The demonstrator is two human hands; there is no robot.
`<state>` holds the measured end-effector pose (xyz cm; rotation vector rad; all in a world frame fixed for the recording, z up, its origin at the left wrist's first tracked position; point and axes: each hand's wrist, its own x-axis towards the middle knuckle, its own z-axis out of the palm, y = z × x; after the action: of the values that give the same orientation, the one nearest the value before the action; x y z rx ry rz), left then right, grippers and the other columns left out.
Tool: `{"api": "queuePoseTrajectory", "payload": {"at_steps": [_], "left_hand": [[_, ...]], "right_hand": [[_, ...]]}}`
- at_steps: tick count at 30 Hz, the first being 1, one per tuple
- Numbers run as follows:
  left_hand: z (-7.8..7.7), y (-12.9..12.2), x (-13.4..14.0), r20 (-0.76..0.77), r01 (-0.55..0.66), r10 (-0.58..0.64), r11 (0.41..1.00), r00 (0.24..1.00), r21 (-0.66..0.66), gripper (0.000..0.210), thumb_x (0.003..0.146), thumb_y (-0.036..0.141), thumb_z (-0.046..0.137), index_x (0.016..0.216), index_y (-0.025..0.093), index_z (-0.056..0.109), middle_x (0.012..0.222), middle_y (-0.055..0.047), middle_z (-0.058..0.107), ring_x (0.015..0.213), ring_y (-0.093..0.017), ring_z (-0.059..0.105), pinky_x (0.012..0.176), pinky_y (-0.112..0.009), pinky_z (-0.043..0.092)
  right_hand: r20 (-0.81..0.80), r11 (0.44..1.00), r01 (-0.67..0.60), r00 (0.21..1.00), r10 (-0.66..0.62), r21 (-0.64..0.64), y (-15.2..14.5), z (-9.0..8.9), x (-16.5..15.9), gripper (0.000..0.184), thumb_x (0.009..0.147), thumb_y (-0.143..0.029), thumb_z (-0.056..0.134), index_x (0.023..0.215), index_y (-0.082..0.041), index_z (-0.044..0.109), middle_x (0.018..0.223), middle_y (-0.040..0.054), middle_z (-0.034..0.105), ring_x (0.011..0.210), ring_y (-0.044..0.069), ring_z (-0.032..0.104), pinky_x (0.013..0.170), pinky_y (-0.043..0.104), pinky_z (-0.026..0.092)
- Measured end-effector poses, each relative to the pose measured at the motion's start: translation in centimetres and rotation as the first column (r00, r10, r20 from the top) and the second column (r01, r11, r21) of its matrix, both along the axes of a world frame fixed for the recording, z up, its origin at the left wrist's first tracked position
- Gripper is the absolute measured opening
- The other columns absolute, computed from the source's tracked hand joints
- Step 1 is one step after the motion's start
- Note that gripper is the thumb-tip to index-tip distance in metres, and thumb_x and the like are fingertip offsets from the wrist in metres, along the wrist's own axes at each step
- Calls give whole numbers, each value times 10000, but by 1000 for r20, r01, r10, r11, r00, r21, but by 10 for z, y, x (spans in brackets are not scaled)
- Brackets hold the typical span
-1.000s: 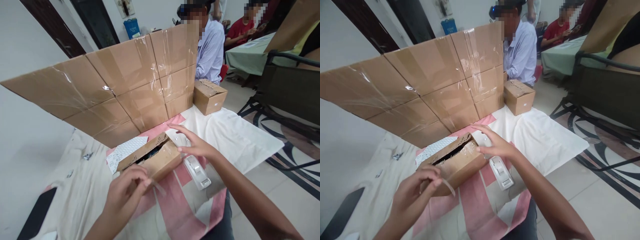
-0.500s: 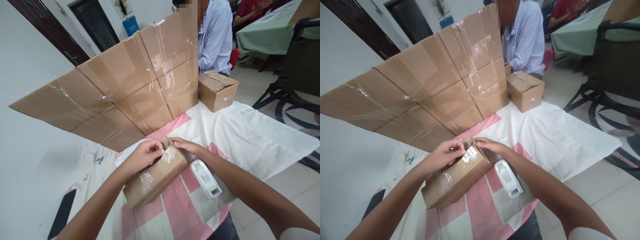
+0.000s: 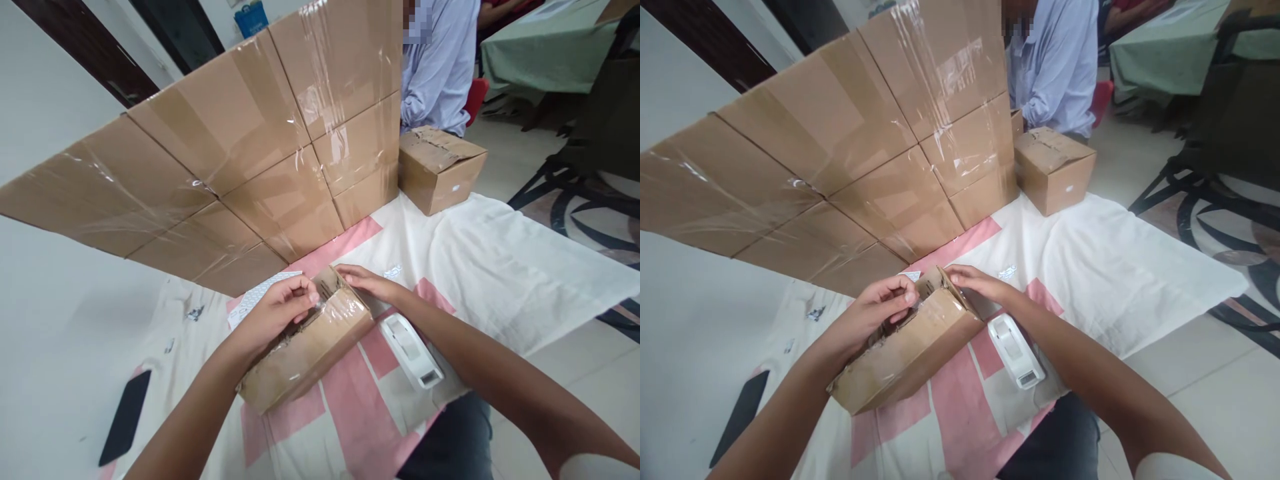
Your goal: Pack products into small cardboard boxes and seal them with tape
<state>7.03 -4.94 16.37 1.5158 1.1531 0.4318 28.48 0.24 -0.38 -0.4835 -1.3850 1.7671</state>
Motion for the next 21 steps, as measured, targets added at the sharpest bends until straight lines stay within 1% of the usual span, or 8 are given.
{"api": "queuePoseTrajectory", "payload": {"at_steps": [2, 5, 7, 9, 11, 13, 18, 21], "left_hand": [[-1, -5, 2, -15, -4, 5, 999, 1000, 33, 327, 923, 481, 651, 832, 181, 559, 596, 71, 406, 569, -82, 363, 575, -220, 270], [-3, -8, 3, -49, 5, 0, 995, 999, 95, 333, 940, 493, 620, 841, 186, 538, 601, 73, 407, 567, -87, 369, 577, -225, 299], [-5, -8, 2, -60, 14, -5, 990, 998, 140, 317, 961, 479, 597, 852, 191, 523, 625, 70, 419, 575, -89, 384, 583, -227, 316], [-6, -8, 0, -80, 37, -22, 980, 997, 196, 289, 983, 449, 576, 864, 191, 524, 684, 56, 457, 607, -92, 420, 600, -231, 333], [-3, -10, -2, -128, 64, -29, 960, 991, 274, 259, 1004, 415, 556, 876, 190, 542, 753, 37, 505, 659, -101, 462, 631, -238, 354], [2, -14, -3, -202, 102, -29, 928, 979, 360, 241, 1018, 389, 542, 880, 193, 561, 811, 20, 551, 719, -116, 500, 672, -250, 377], [12, -25, -2, -344, 231, -63, 849, 937, 475, 238, 1039, 368, 519, 881, 204, 586, 847, 0, 609, 772, -142, 547, 720, -279, 406], [12, -32, -5, -273, 185, -33, 811, 962, 555, 224, 1045, 340, 504, 880, 204, 568, 842, -10, 605, 775, -145, 560, 721, -277, 424]], "right_hand": [[-32, 999, 13, 999, -12, 35, -7, 9, 0, 730, 859, -704, 684, 1390, -212, 598, 1427, 103, 592, 1324, 272, 545, 1106, 380, 411], [-36, 987, -5, 999, 11, 161, -20, 29, 7, 956, 789, -763, 710, 1555, -262, 434, 1598, 94, 432, 1462, 312, 411, 1207, 433, 316], [54, 971, -11, 999, -3, 240, -27, 40, 14, 1009, 782, -687, 772, 1607, -286, 350, 1665, 84, 328, 1538, 327, 298, 1261, 466, 221], [167, 968, -20, 986, -23, 251, -32, 45, 20, 998, 819, -562, 802, 1634, -313, 283, 1690, 73, 282, 1579, 321, 220, 1281, 489, 160], [228, 978, -45, 974, -3, 204, -34, 46, 23, 959, 865, -493, 774, 1645, -322, 243, 1692, 73, 282, 1581, 312, 225, 1282, 502, 158], [218, 985, -67, 975, 30, 162, -34, 44, 23, 923, 891, -481, 741, 1646, -314, 236, 1685, 78, 297, 1568, 310, 258, 1276, 505, 179], [181, 985, -67, 983, 37, 161, -32, 42, 21, 899, 894, -448, 738, 1641, -313, 255, 1661, 77, 337, 1540, 312, 312, 1262, 495, 216], [168, 985, -60, 985, 32, 160, -33, 41, 20, 847, 916, -375, 698, 1637, -337, 256, 1658, 56, 347, 1518, 306, 344, 1257, 506, 226]]}}
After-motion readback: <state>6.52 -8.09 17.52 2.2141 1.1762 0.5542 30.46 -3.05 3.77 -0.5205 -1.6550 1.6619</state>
